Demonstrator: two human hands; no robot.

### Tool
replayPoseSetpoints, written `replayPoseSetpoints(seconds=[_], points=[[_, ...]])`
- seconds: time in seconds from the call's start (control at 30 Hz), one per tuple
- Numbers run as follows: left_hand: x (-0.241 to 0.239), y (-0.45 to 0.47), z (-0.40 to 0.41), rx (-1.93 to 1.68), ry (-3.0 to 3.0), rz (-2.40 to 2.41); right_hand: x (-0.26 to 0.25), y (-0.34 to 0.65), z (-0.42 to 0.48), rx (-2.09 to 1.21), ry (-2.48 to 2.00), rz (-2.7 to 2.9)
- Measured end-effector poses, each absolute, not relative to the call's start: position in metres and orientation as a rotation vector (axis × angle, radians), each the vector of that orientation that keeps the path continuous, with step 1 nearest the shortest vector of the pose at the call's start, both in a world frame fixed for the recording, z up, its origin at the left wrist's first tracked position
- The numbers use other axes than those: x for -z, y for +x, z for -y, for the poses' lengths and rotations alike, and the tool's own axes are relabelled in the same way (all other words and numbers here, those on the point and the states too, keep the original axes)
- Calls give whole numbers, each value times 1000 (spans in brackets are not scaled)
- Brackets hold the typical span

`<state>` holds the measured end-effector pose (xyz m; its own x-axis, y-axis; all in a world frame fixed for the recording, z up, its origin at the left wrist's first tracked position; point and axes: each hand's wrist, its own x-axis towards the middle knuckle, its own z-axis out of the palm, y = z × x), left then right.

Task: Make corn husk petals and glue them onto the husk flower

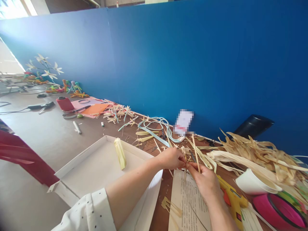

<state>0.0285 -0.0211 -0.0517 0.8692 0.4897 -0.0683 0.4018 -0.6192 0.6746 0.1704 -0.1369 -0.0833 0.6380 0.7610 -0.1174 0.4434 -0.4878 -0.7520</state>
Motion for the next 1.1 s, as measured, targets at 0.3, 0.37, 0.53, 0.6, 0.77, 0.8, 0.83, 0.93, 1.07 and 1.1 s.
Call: replayPoseSetpoints(seconds=[0.3,0.37,0.53,0.6,0.77,0.8,0.83,0.93,1.07,1.1], points=[[55,31,21,-160,2318,-624,80,169,139,-532,-2216,973],[56,31,21,-162,2312,-629,75,166,139,-559,-2215,978],[58,32,20,-172,2331,-618,74,164,139,-543,-2219,976],[58,32,20,-179,2318,-607,76,166,139,-537,-2217,971],[58,29,19,-137,2158,-594,77,167,139,-534,-2205,956],[58,29,19,-132,2134,-596,77,167,139,-531,-2199,963],[57,28,19,-131,2122,-600,77,167,139,-525,-2196,974],[55,27,20,-130,2129,-614,79,168,138,-491,-2200,1000],[55,27,21,-140,2124,-619,80,169,138,-465,-2210,1005],[56,27,21,-146,2103,-618,79,169,138,-454,-2199,1008]])
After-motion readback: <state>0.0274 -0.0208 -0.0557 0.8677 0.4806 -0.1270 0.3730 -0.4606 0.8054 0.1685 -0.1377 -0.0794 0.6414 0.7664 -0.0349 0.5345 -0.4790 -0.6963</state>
